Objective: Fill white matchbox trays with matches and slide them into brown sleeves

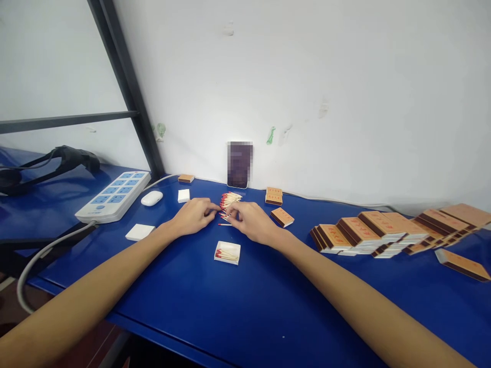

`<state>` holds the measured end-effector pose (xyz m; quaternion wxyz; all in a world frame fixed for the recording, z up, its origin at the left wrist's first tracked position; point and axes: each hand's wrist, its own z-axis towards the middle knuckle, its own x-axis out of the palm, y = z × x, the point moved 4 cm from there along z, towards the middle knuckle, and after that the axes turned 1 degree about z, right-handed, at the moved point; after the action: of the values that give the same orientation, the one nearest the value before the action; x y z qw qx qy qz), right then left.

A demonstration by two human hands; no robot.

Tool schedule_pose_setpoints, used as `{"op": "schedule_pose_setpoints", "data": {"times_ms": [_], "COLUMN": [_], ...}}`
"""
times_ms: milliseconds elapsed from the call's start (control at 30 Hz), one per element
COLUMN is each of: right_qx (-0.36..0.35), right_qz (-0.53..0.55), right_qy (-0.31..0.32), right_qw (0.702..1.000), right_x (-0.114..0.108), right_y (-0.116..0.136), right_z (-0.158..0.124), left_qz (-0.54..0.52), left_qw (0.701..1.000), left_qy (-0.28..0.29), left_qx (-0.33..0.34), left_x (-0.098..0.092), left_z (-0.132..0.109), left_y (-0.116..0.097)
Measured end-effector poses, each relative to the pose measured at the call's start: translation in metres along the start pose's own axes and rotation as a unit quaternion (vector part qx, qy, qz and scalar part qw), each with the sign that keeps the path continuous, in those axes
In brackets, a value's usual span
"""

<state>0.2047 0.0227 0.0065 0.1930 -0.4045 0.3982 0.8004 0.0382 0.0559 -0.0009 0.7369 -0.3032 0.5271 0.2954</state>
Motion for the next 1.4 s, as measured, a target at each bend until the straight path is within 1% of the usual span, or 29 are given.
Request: {"op": "schedule_pose_setpoints", "data": {"times_ms": [67,100,167,233,300,500,633,767,933,1133,1167,1300,1400], "right_qx": [-0.012,-0.006,0.033,0.076,0.092,0.073,0.076,0.052,0.043,0.039,0.043,0.086,0.097], "right_qz": [-0.004,-0.008,-0.015,-0.024,-0.030,-0.051,-0.049,-0.043,-0.029,0.013,0.017,-0.008,-0.038], "right_qy": [-0.020,-0.034,-0.061,-0.064,-0.051,-0.005,0.007,0.023,0.042,0.081,0.075,0.016,0.005], "right_qw": [1.000,0.999,0.997,0.995,0.994,0.996,0.996,0.997,0.998,0.996,0.996,0.996,0.995], "right_x": [-0.001,-0.002,-0.007,-0.009,-0.009,-0.001,0.001,0.001,0.001,-0.005,-0.008,-0.018,-0.018], "right_y": [0.000,-0.001,-0.007,-0.014,-0.019,-0.020,-0.022,-0.026,-0.029,-0.020,-0.020,-0.027,-0.035], "right_z": [0.000,0.001,0.001,0.001,0.001,0.007,0.010,0.011,0.010,0.008,0.008,0.009,0.009], "left_qz": [-0.007,-0.009,-0.012,-0.016,-0.022,-0.047,-0.061,-0.029,-0.011,-0.004,-0.003,0.000,-0.001], "left_qw": [1.000,1.000,1.000,1.000,0.999,0.999,0.996,0.995,0.996,0.998,0.998,0.999,0.999], "left_qy": [0.000,-0.002,-0.010,-0.019,-0.024,-0.021,0.001,0.029,0.030,0.023,0.023,0.020,0.018], "left_qx": [0.005,0.006,0.006,0.006,0.006,0.006,0.062,0.092,0.084,0.065,0.062,0.051,0.047], "left_x": [-0.001,-0.001,-0.002,-0.002,-0.002,-0.003,-0.003,-0.003,-0.004,-0.001,-0.001,-0.001,-0.001], "left_z": [-0.001,-0.001,-0.001,-0.002,-0.002,-0.003,-0.006,-0.008,-0.008,-0.008,-0.008,-0.008,-0.008], "left_y": [-0.003,-0.004,-0.005,-0.006,-0.006,-0.006,-0.013,-0.017,-0.017,-0.013,-0.013,-0.012,-0.012]}}
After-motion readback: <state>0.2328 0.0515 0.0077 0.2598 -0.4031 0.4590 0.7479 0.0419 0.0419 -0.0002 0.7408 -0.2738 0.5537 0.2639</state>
